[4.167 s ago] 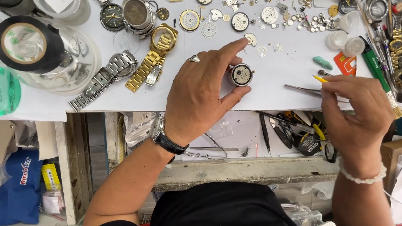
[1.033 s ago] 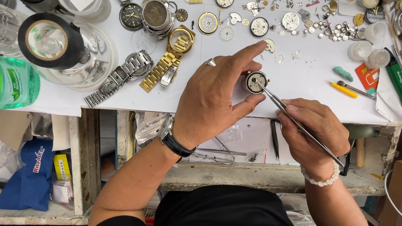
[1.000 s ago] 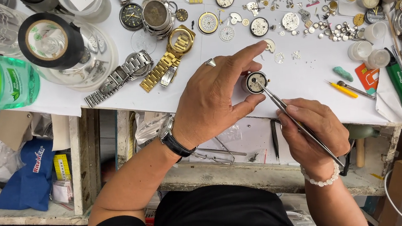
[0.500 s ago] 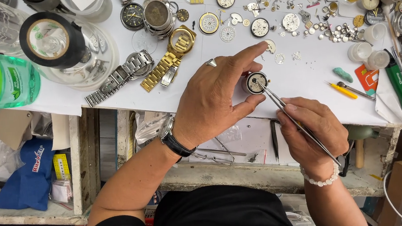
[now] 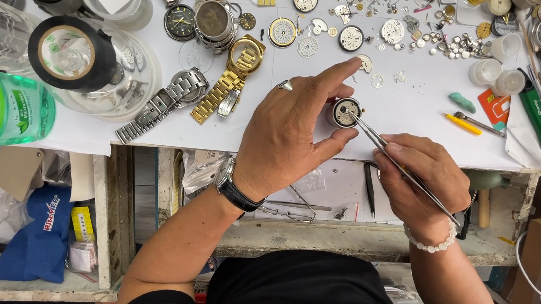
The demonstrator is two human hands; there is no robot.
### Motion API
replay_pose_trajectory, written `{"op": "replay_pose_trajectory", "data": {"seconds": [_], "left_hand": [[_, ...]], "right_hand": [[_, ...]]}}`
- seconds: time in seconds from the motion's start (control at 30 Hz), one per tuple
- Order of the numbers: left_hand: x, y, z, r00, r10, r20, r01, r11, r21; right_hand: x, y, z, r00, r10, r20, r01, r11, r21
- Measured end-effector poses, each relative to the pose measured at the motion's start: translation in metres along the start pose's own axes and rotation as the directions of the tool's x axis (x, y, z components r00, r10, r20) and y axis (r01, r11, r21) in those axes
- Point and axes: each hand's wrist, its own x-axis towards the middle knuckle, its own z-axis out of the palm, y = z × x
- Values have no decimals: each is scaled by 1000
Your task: Using tweezers to select and install tiny gears and components into a watch movement at a repair station.
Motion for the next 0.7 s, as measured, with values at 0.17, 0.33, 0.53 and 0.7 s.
{"op": "replay_pose_trajectory", "data": {"seconds": [0.17, 0.33, 0.53, 0.7], "left_hand": [[-1, -1, 1, 1000, 4, 7, -5, 1000, 22], [0, -1, 0, 1000, 6, 1, -6, 1000, 1], [0, 0, 0, 1000, 14, -4, -14, 1000, 12], [0, 0, 0, 1000, 6, -7, -6, 1000, -1]], "right_hand": [[1, -1, 0, 1000, 6, 17, -6, 1000, 17], [1, -1, 0, 1000, -1, 4, 1, 1000, 4], [1, -1, 0, 1000, 6, 8, -6, 1000, 5], [1, -1, -1, 1000, 6, 6, -6, 1000, 5]]}}
